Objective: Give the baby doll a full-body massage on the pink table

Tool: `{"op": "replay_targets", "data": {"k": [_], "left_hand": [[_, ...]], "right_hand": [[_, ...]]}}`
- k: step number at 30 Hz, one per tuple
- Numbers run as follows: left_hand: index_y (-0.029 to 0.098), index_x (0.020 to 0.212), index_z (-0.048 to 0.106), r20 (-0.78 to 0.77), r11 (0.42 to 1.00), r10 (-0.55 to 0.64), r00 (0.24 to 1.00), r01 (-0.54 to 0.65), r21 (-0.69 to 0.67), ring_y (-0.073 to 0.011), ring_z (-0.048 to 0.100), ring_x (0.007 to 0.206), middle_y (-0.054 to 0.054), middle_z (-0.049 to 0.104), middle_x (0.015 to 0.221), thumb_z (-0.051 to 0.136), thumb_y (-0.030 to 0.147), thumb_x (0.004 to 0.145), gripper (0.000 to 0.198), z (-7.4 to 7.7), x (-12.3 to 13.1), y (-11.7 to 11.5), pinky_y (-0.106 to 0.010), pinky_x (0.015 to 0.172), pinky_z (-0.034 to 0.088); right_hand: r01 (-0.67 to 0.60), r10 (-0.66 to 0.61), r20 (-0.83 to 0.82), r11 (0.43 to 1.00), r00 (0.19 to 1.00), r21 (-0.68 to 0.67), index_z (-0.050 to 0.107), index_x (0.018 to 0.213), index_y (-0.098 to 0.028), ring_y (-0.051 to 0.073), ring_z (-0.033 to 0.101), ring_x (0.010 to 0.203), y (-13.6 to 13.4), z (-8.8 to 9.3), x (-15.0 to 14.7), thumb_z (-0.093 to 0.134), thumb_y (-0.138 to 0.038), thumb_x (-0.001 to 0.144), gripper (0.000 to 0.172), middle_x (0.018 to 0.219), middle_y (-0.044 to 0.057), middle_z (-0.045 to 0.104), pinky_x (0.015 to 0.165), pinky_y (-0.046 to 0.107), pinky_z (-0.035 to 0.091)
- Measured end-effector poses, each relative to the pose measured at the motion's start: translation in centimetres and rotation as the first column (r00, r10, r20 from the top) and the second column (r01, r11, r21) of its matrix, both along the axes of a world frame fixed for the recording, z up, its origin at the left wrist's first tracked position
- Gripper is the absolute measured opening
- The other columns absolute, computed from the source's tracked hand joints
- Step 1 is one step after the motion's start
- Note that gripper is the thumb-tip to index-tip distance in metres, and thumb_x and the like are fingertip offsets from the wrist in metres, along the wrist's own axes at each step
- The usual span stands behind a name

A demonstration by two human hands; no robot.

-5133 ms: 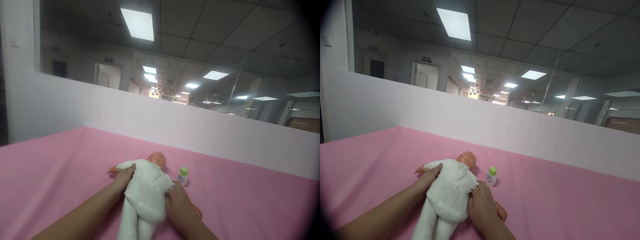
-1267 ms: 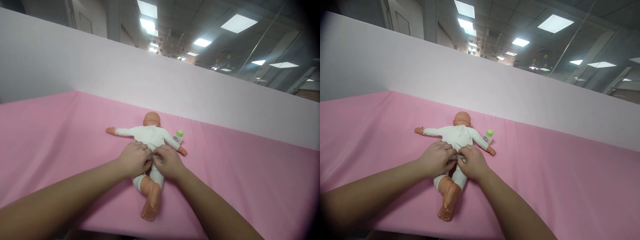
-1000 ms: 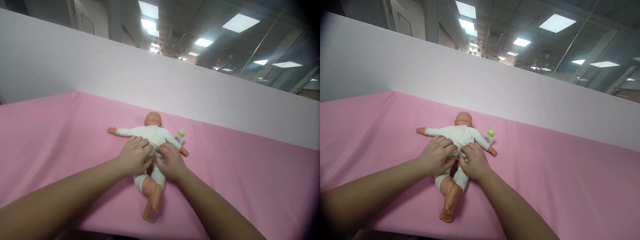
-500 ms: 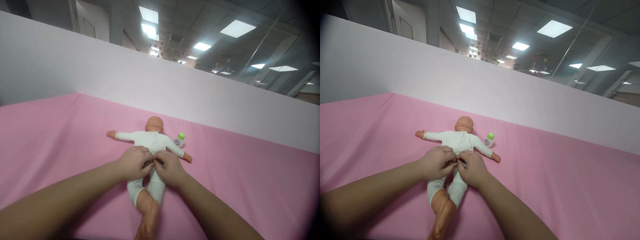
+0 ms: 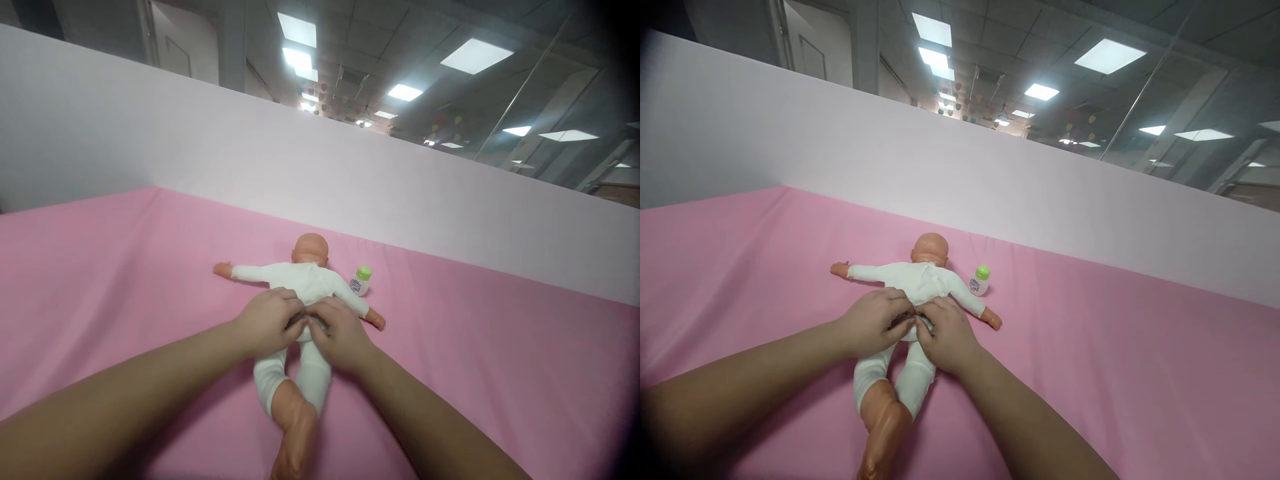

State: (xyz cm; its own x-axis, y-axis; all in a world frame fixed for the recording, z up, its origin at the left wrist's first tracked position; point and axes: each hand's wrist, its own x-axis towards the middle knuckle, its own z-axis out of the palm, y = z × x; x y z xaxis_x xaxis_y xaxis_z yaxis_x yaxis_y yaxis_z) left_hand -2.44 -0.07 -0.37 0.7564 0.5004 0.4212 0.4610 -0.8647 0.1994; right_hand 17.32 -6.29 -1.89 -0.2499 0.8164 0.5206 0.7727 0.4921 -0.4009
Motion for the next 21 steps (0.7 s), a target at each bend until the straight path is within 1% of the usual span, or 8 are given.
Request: {"op": "replay_targets", "data": {"k": [2,5,9,12,16,21], "left_hand": [[0.02,0.094,0.069,0.027,1.0,-0.011,1.0,0.011,-0.002,-0.0219,0.06,0.084,-0.004,0.065,0.087,0.057,0.028,0.093,0.015,-0.05,-0.06,0.08,-0.036,0.076,0.044],[0.019,0.094,0.07,0.088,1.0,0.006,0.996,-0.008,0.022,-0.0219,0.058,0.084,-0.005,0.063,0.086,0.056,0.026,0.092,0.015,-0.06,-0.09,0.04,-0.037,0.079,0.044],[0.019,0.103,0.071,0.119,0.997,0.035,0.992,-0.043,0.068,-0.0233,0.055,0.09,-0.006,0.062,0.094,0.058,0.025,0.091,0.018,0.03,-0.02,-0.2,-0.04,0.086,0.044],[0.02,0.105,0.072,0.076,0.997,0.041,0.996,-0.045,0.056,-0.0236,0.055,0.09,-0.006,0.062,0.095,0.057,0.025,0.091,0.02,0.0,0.06,-0.23,-0.041,0.086,0.044],[0.022,0.105,0.073,0.026,0.999,0.034,0.999,-0.034,0.013,-0.0232,0.056,0.088,-0.006,0.062,0.093,0.056,0.027,0.093,0.021,-0.12,0.05,-0.02,-0.039,0.084,0.045],[0.021,0.104,0.072,0.08,0.999,0.031,0.996,-0.033,0.03,-0.0235,0.057,0.09,-0.006,0.063,0.094,0.057,0.027,0.092,0.02,-0.16,-0.09,0.03,-0.04,0.086,0.045]], "right_hand": [[-0.006,0.006,-0.017,1.0,1.0,0.019,0.072,0.103,-0.026,0.021,0.062,0.098,-0.02,0.02,0.12,0.062,-0.015,0.091,0.019,0.099,0.002,0.07,0.093,0.039,0.048],[-0.006,0.01,-0.05,0.997,0.999,0.078,0.072,0.107,-0.025,0.022,0.061,0.101,-0.13,0.05,0.14,0.062,-0.017,0.09,0.02,0.102,0.004,0.07,0.095,0.04,0.049],[0.042,-0.034,-0.061,0.989,0.998,0.141,0.07,0.115,-0.024,0.025,0.06,0.107,-0.23,-0.01,0.0,0.063,-0.016,0.089,0.028,0.11,0.007,0.07,0.098,0.044,0.049],[0.051,-0.048,-0.028,0.992,0.998,0.117,0.068,0.121,-0.024,0.026,0.059,0.113,-0.07,-0.23,0.01,0.062,-0.018,0.09,0.032,0.118,0.007,0.069,0.102,0.046,0.048],[0.031,-0.033,0.025,0.998,0.999,0.053,0.068,0.124,-0.025,0.025,0.059,0.115,0.21,-0.51,0.28,0.06,-0.021,0.094,0.031,0.12,0.006,0.07,0.104,0.046,0.048],[0.028,-0.029,0.005,0.996,1.0,0.089,0.069,0.123,-0.025,0.025,0.06,0.114,0.09,-0.32,0.38,0.06,-0.022,0.093,0.031,0.119,0.007,0.07,0.103,0.046,0.05]]}}
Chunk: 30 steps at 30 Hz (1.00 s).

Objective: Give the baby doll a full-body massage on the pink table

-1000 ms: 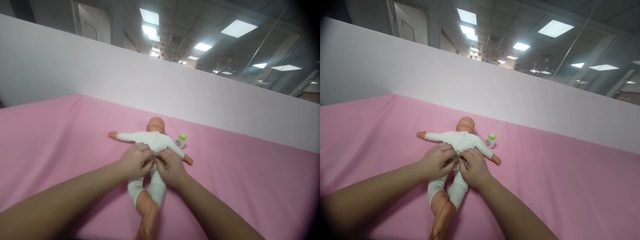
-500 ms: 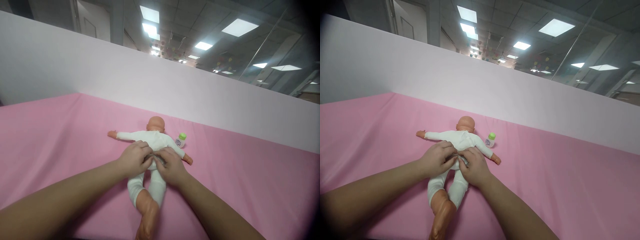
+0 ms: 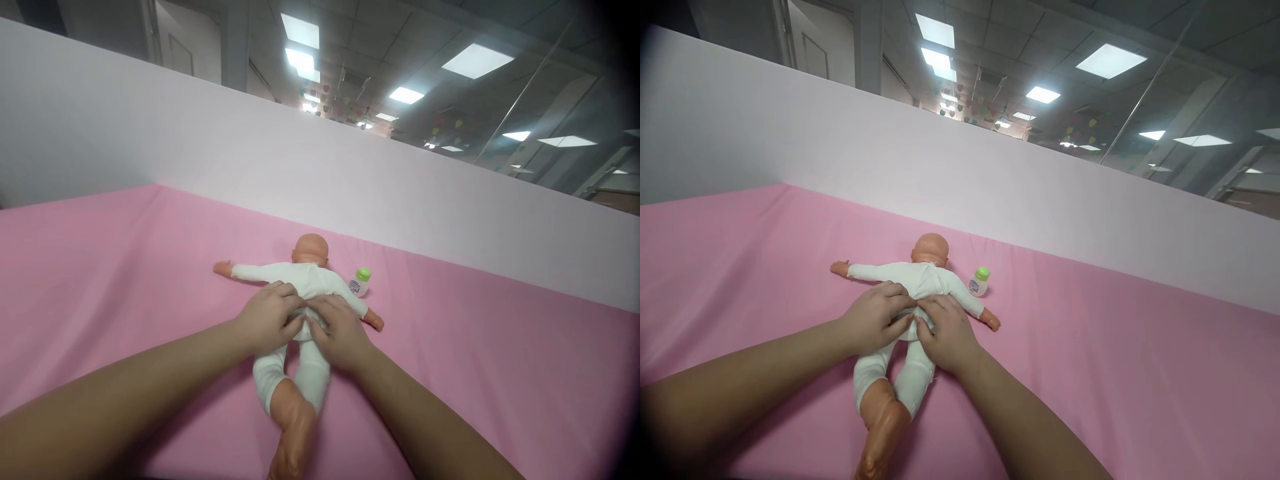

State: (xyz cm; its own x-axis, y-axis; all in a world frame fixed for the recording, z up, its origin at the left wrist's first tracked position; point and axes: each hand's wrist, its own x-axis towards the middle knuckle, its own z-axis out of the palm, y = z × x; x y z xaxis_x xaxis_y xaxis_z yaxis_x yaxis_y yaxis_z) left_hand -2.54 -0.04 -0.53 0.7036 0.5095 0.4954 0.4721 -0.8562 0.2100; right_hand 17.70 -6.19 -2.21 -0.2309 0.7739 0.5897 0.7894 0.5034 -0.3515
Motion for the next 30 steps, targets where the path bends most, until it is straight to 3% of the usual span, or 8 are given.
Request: {"op": "replay_targets", "data": {"k": [6,12,16,20,22,24,27,30], "left_hand": [[0.019,0.115,0.067,0.042,0.998,0.042,0.998,-0.044,0.042,-0.0274,0.056,0.105,-0.01,0.062,0.111,0.059,0.026,0.09,0.027,0.1,0.1,-0.3,-0.044,0.096,0.045],[0.019,0.111,0.068,-0.039,0.999,0.037,0.999,-0.038,-0.017,-0.0267,0.058,0.102,-0.009,0.064,0.11,0.058,0.027,0.091,0.024,0.2,0.1,0.0,-0.043,0.093,0.047],[0.021,0.111,0.071,-0.043,0.999,0.018,0.999,-0.02,-0.04,-0.0247,0.06,0.094,-0.006,0.066,0.101,0.06,0.03,0.09,0.025,0.6,-0.2,0.1,-0.04,0.085,0.048],[0.024,0.102,0.075,-0.017,0.986,-0.13,0.991,0.127,-0.109,-0.0201,0.063,0.087,-0.002,0.068,0.091,0.061,0.029,0.089,0.019,1.3,-0.7,-0.1,-0.034,0.079,0.048],[0.024,0.099,0.076,0.007,0.976,-0.176,0.984,0.175,-0.13,-0.0186,0.062,0.084,-0.001,0.068,0.088,0.06,0.028,0.09,0.018,1.5,-0.8,-0.2,-0.032,0.077,0.048],[0.023,0.098,0.076,0.029,0.978,-0.171,0.985,0.173,-0.113,-0.0191,0.062,0.083,-0.002,0.066,0.086,0.059,0.029,0.092,0.02,1.5,-0.8,-0.2,-0.033,0.077,0.048],[0.022,0.103,0.075,0.073,0.992,-0.109,0.991,0.113,-0.056,-0.0214,0.061,0.09,-0.005,0.065,0.091,0.057,0.029,0.092,0.022,1.3,-0.5,-0.2,-0.036,0.082,0.048],[0.021,0.11,0.072,0.093,0.998,-0.034,0.995,0.038,-0.041,-0.0242,0.059,0.102,-0.007,0.065,0.106,0.06,0.028,0.09,0.024,1.1,-0.3,-0.1,-0.039,0.092,0.047]], "right_hand": [[0.033,-0.032,-0.026,0.998,0.999,0.059,0.062,0.136,-0.023,0.027,0.054,0.129,0.0,-0.1,-0.1,0.062,-0.024,0.092,0.043,0.135,0.008,0.064,0.114,0.048,0.042],[0.016,-0.014,0.028,0.998,1.0,-0.067,0.061,0.138,-0.023,0.027,0.054,0.133,0.2,-0.5,0.1,0.056,-0.027,0.097,0.041,0.139,0.008,0.063,0.115,0.051,0.042],[0.004,-0.008,-0.039,0.993,0.999,-0.118,0.068,0.126,-0.025,0.027,0.062,0.12,-0.1,0.5,0.3,0.064,-0.026,0.091,0.035,0.126,0.005,0.07,0.107,0.048,0.048],[-0.109,0.068,-0.168,0.962,0.983,-0.25,0.072,0.093,-0.024,0.018,0.068,0.086,-0.6,1.5,0.2,0.061,-0.02,0.09,0.012,0.093,0.0,0.075,0.079,0.033,0.056],[-0.121,0.082,-0.181,0.968,0.98,-0.22,0.069,0.085,-0.023,0.017,0.066,0.079,-0.7,1.6,0.1,0.06,-0.018,0.09,0.012,0.085,-0.001,0.073,0.075,0.032,0.054],[-0.093,0.074,-0.16,0.988,0.984,-0.12,0.07,0.088,-0.024,0.018,0.066,0.084,-0.7,1.4,0.0,0.061,-0.018,0.089,0.011,0.088,0.0,0.072,0.081,0.034,0.053],[-0.039,0.04,-0.13,0.999,0.991,0.013,0.07,0.097,-0.024,0.022,0.065,0.094,-0.6,0.9,-0.1,0.061,-0.019,0.089,0.013,0.096,0.003,0.073,0.089,0.039,0.052],[0.002,0.001,-0.107,1.0,0.994,0.028,0.069,0.108,-0.024,0.025,0.062,0.108,-0.5,0.7,0.0,0.062,-0.021,0.09,0.02,0.108,0.005,0.072,0.098,0.043,0.05]]}}
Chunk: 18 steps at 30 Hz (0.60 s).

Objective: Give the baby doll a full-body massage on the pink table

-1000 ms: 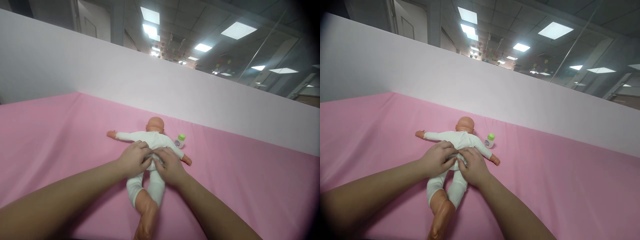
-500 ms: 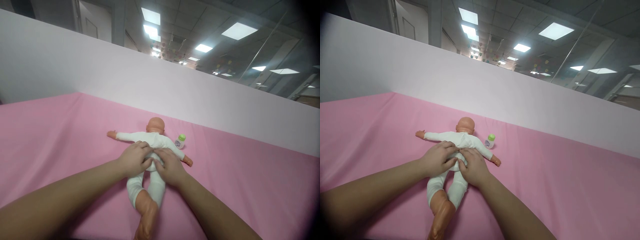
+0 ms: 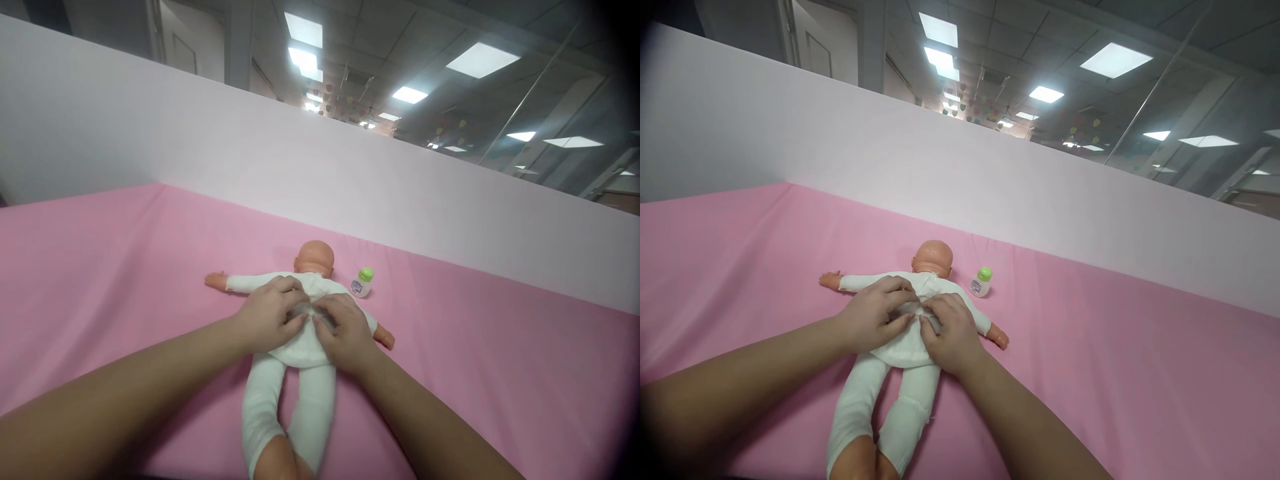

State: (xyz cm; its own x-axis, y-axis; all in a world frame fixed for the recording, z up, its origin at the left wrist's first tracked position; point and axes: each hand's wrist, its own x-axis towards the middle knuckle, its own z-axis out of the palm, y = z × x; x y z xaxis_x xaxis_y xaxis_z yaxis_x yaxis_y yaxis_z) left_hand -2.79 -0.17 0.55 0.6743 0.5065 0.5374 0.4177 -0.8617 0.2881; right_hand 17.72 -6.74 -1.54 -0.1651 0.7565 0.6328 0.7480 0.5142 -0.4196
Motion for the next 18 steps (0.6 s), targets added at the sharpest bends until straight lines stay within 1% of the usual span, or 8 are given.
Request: {"op": "replay_targets", "data": {"k": [2,5,7,9,12,14,16,18], "left_hand": [[0.022,0.109,0.071,-0.026,0.999,0.024,0.999,-0.025,-0.027,-0.0245,0.059,0.102,-0.006,0.065,0.106,0.061,0.028,0.089,0.023,-0.16,0.13,0.07,-0.04,0.093,0.047],[0.024,0.106,0.07,-0.07,0.998,0.015,0.997,-0.02,-0.062,-0.024,0.059,0.099,-0.004,0.065,0.1,0.06,0.027,0.09,0.019,-0.3,0.23,0.18,-0.04,0.091,0.047],[0.023,0.105,0.07,-0.077,0.998,0.014,0.997,-0.019,-0.064,-0.0245,0.059,0.098,-0.005,0.065,0.099,0.06,0.028,0.09,0.019,-0.28,0.23,0.18,-0.04,0.091,0.048],[0.022,0.106,0.069,-0.072,0.998,0.022,0.997,-0.025,-0.051,-0.0252,0.06,0.099,-0.006,0.065,0.1,0.059,0.029,0.09,0.02,-0.23,0.19,0.12,-0.041,0.091,0.048],[0.021,0.117,0.067,-0.045,0.999,0.037,0.998,-0.037,0.007,-0.0279,0.058,0.111,-0.009,0.065,0.117,0.061,0.03,0.089,0.03,-0.32,0.15,0.01,-0.045,0.1,0.046],[0.02,0.127,0.064,-0.041,0.998,0.043,0.998,-0.042,0.036,-0.03,0.055,0.121,-0.01,0.062,0.13,0.062,0.031,0.089,0.04,-0.55,0.17,0.05,-0.048,0.106,0.043],[0.021,0.133,0.062,-0.077,0.999,0.043,0.996,-0.041,0.028,-0.0308,0.054,0.123,-0.01,0.062,0.134,0.061,0.032,0.09,0.044,-0.83,0.24,0.18,-0.049,0.108,0.042],[0.022,0.133,0.063,-0.122,0.999,0.04,0.992,-0.039,0.008,-0.0308,0.056,0.122,-0.008,0.064,0.132,0.059,0.032,0.091,0.043,-1.05,0.32,0.33,-0.049,0.108,0.043]], "right_hand": [[0.007,-0.005,0.023,0.999,1.0,-0.053,0.07,0.112,-0.025,0.025,0.06,0.113,0.04,-0.05,0.06,0.062,-0.021,0.09,0.023,0.113,0.005,0.072,0.102,0.044,0.049],[0.007,-0.001,0.045,0.992,0.999,-0.124,0.071,0.111,-0.026,0.024,0.061,0.112,0.09,-0.1,0.11,0.061,-0.021,0.091,0.024,0.115,0.004,0.072,0.101,0.044,0.05],[0.005,0.0,0.039,0.993,0.999,-0.115,0.071,0.113,-0.025,0.024,0.06,0.113,0.15,-0.19,0.14,0.061,-0.021,0.091,0.024,0.116,0.004,0.072,0.102,0.044,0.05],[0.003,0.0,0.03,0.997,1.0,-0.077,0.07,0.115,-0.025,0.024,0.059,0.115,0.2,-0.33,0.16,0.061,-0.021,0.091,0.027,0.117,0.005,0.071,0.103,0.044,0.049],[0.006,-0.005,0.026,1.0,1.0,-0.012,0.067,0.124,-0.024,0.025,0.057,0.121,0.24,-0.47,0.16,0.061,-0.022,0.091,0.034,0.125,0.006,0.069,0.108,0.046,0.047],[0.008,-0.008,0.037,1.0,0.999,-0.011,0.065,0.13,-0.024,0.026,0.054,0.127,0.2,-0.37,0.1,0.06,-0.024,0.092,0.039,0.132,0.007,0.065,0.112,0.048,0.044],[0.0,0.005,0.068,0.997,0.998,-0.078,0.064,0.133,-0.024,0.027,0.053,0.13,0.14,-0.1,0.01,0.059,-0.027,0.094,0.039,0.135,0.007,0.064,0.114,0.049,0.043],[-0.009,0.026,0.099,0.986,0.995,-0.167,0.065,0.132,-0.025,0.026,0.055,0.13,0.09,0.2,-0.05,0.057,-0.029,0.095,0.038,0.134,0.007,0.065,0.114,0.049,0.044]]}}
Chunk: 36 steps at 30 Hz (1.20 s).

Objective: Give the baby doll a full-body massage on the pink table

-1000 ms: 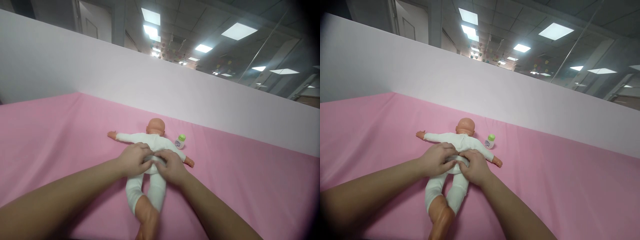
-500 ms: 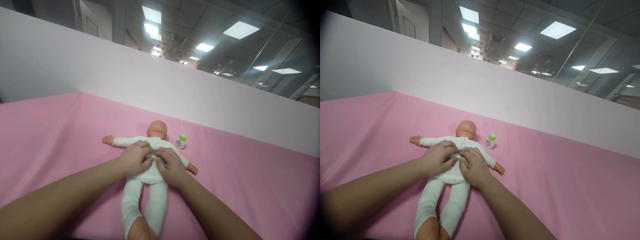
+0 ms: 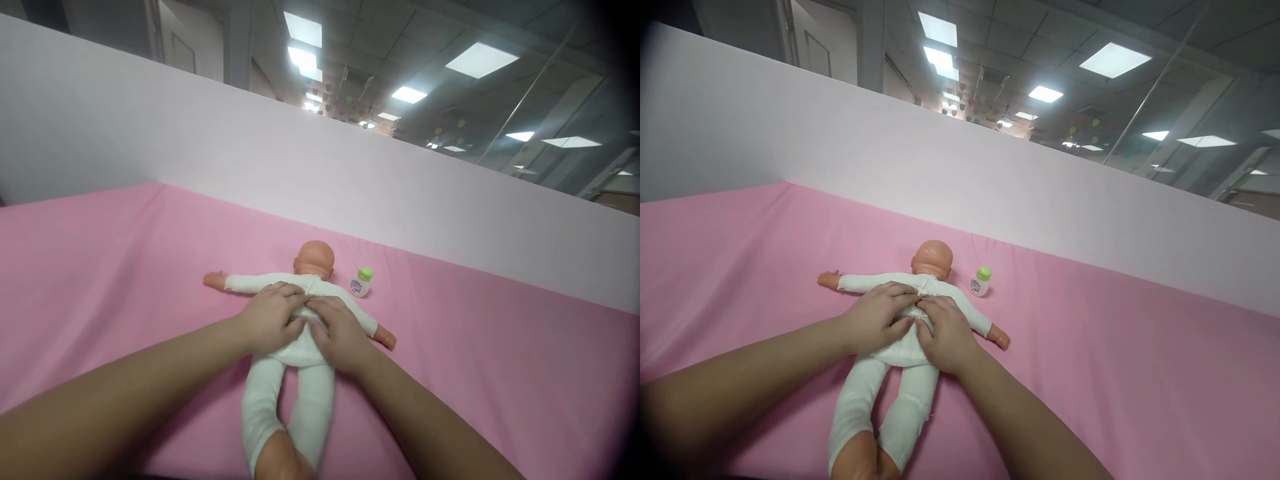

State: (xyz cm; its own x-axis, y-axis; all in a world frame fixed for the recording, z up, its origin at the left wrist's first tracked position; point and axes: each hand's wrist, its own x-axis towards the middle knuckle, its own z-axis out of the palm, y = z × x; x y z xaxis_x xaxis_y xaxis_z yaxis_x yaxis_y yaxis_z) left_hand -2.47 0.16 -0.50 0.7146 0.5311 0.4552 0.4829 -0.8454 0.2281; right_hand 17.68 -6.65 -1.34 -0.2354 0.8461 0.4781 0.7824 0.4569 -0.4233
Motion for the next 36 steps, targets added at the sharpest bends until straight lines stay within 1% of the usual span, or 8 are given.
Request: {"op": "replay_targets", "data": {"k": [3,9,17,22,24,28,31,36], "left_hand": [[0.022,0.133,0.063,-0.021,1.0,0.007,1.0,-0.008,-0.004,-0.0308,0.056,0.123,-0.008,0.065,0.133,0.057,0.033,0.092,0.043,-0.1,0.1,0.1,-0.049,0.108,0.043],[0.019,0.141,0.058,-0.006,0.998,0.044,0.999,-0.043,0.047,-0.0325,0.048,0.134,-0.01,0.057,0.145,0.058,0.036,0.092,0.052,-0.2,0.1,-0.1,-0.051,0.114,0.038],[0.022,0.14,0.058,-0.089,1.0,0.02,0.996,-0.021,-0.01,-0.0331,0.053,0.13,-0.01,0.061,0.14,0.054,0.042,0.094,0.05,-0.3,0.2,0.2,-0.052,0.112,0.04],[0.024,0.155,0.042,-0.132,0.999,0.043,0.99,-0.042,0.011,-0.0382,0.027,0.151,-0.011,0.035,0.164,0.047,0.048,0.099,0.061,-0.7,0.0,0.5,-0.06,0.121,0.026],[0.025,0.157,0.038,-0.157,0.999,0.028,0.987,-0.031,-0.015,-0.0383,0.021,0.154,-0.01,0.027,0.168,0.044,0.05,0.1,0.062,-0.9,0.0,0.8,-0.061,0.122,0.022],[0.024,0.15,0.049,-0.16,0.999,-0.014,0.987,0.006,-0.049,-0.0349,0.04,0.146,-0.011,0.047,0.156,0.048,0.05,0.098,0.058,-0.8,0.1,1.4,-0.055,0.12,0.03],[0.026,0.145,0.054,-0.119,0.999,-0.028,0.993,0.023,-0.041,-0.0329,0.049,0.138,-0.01,0.055,0.149,0.055,0.05,0.094,0.057,-0.4,0.1,1.6,-0.054,0.12,0.031],[0.032,0.161,0.03,-0.117,0.996,-0.02,0.993,0.01,-0.086,-0.036,0.023,0.154,-0.009,0.027,0.168,0.051,0.057,0.096,0.072,-0.6,-0.4,2.0,-0.065,0.122,0.013]], "right_hand": [[-0.002,0.002,0.003,0.999,1.0,-0.043,0.066,0.132,-0.026,0.025,0.056,0.129,0.0,0.1,0.0,0.056,-0.028,0.096,0.037,0.134,0.005,0.066,0.114,0.048,0.044],[0.049,-0.049,-0.001,0.996,0.999,0.073,0.059,0.14,-0.02,0.027,0.048,0.139,0.3,-0.7,0.2,0.058,-0.03,0.093,0.047,0.146,0.01,0.057,0.12,0.049,0.039],[0.045,-0.043,0.036,0.997,0.998,-0.061,0.057,0.144,-0.023,0.028,0.049,0.139,0.5,-0.8,0.5,0.056,-0.034,0.095,0.05,0.145,0.008,0.059,0.12,0.053,0.038],[0.083,-0.081,0.045,0.996,0.996,-0.033,0.049,0.15,-0.022,0.03,0.035,0.149,0.4,-0.9,0.5,0.057,-0.035,0.094,0.058,0.161,0.008,0.04,0.124,0.054,0.032],[0.084,-0.079,0.072,0.994,0.994,-0.067,0.048,0.151,-0.02,0.03,0.034,0.15,0.3,-0.7,0.5,0.056,-0.035,0.094,0.059,0.162,0.009,0.039,0.124,0.054,0.031],[0.054,-0.04,0.111,0.99,0.993,-0.132,0.049,0.149,-0.02,0.029,0.042,0.145,0.5,-0.2,0.6,0.054,-0.035,0.096,0.056,0.153,0.011,0.051,0.123,0.053,0.033],[0.06,-0.05,0.098,0.993,0.994,-0.102,0.051,0.148,-0.023,0.029,0.045,0.142,0.8,-0.3,0.8,0.058,-0.036,0.093,0.056,0.15,0.008,0.054,0.121,0.052,0.035],[0.106,-0.106,0.097,0.994,0.99,0.006,0.045,0.152,-0.016,0.031,0.036,0.149,1.4,-1.1,1.0,0.061,-0.036,0.09,0.066,0.159,0.013,0.042,0.124,0.054,0.03]]}}
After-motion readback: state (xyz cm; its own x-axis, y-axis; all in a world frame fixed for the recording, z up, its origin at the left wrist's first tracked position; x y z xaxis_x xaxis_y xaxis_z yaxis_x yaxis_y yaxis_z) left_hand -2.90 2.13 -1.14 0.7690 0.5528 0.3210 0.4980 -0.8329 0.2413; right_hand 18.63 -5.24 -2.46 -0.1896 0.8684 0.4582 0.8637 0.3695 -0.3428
